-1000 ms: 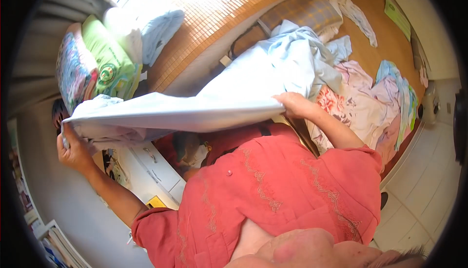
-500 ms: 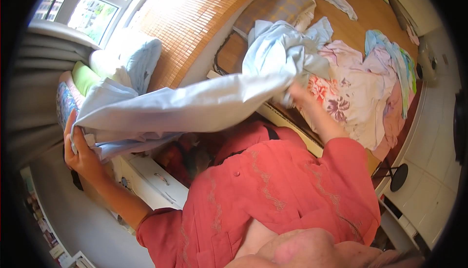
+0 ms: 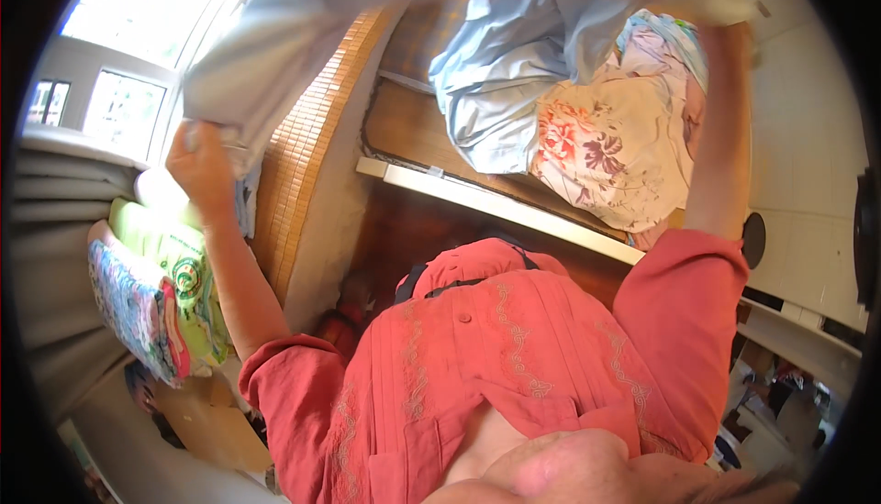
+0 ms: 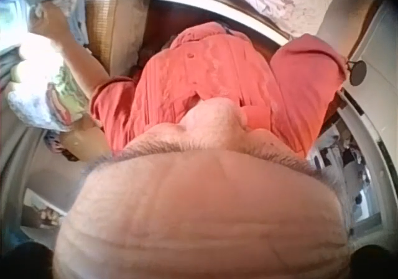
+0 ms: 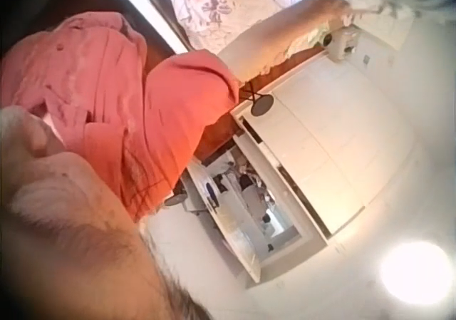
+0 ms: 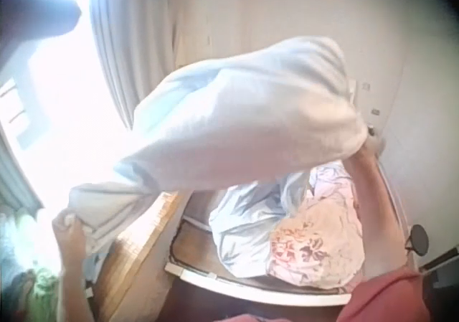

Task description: The person folds a blue shirt and a floral-patterned cloth on a bed, handling them one at a time.

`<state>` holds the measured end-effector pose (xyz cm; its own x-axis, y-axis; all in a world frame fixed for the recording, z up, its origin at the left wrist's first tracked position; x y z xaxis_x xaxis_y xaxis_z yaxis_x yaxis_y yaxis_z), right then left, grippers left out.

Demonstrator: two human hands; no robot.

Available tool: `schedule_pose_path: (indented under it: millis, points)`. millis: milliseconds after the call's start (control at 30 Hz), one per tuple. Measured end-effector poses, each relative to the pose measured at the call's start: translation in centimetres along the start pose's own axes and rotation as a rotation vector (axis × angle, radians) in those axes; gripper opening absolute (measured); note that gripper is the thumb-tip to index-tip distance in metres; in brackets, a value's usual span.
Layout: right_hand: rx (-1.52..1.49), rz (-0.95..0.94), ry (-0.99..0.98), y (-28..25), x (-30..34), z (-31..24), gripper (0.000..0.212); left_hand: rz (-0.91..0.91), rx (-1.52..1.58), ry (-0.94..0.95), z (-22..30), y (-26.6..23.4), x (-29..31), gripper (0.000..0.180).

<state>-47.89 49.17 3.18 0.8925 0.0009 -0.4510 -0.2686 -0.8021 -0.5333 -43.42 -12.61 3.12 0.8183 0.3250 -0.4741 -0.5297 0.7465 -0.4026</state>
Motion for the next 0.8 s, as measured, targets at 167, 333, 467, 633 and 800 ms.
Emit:
schedule_pose_path:
  millis: [167,333,467,633,800]
  points:
    - [0.053,-0.801,0.459,13.2,22.2,4.8,0.038,-0.647,-0.651,-0.007,-11.3,6.4,7.5,0.033]
    - [-0.282,-1.073,0.436,16.6,33.1,2.2,0.033,-1.094,-0.876,-0.126,-16.2,5.9,16.0,0.026]
    - [-0.033,-1.097,0.271,17.8,28.7,0.0,0.027,-1.070,-0.374,-0.212,-11.1,9.7,17.5,0.030]
    - [-0.522,-0.733,0.204,20.3,22.7,-6.8,0.038,-1.331,0.020,-0.118,1.7,17.9,24.9,0.091]
    - [-0.716,-0.605,-0.181,15.5,19.7,-11.7,0.048,-1.117,0.137,-0.154,9.3,20.0,23.5,0.038]
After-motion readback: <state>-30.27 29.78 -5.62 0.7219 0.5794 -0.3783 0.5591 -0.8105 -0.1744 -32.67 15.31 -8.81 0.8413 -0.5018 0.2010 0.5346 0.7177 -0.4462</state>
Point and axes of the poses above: each hand's wrist, its own x-axis away from the middle knuckle, its own y-axis out of the palm, z = x × y, the point moved 7 cm from there along -x, towards the middle knuckle
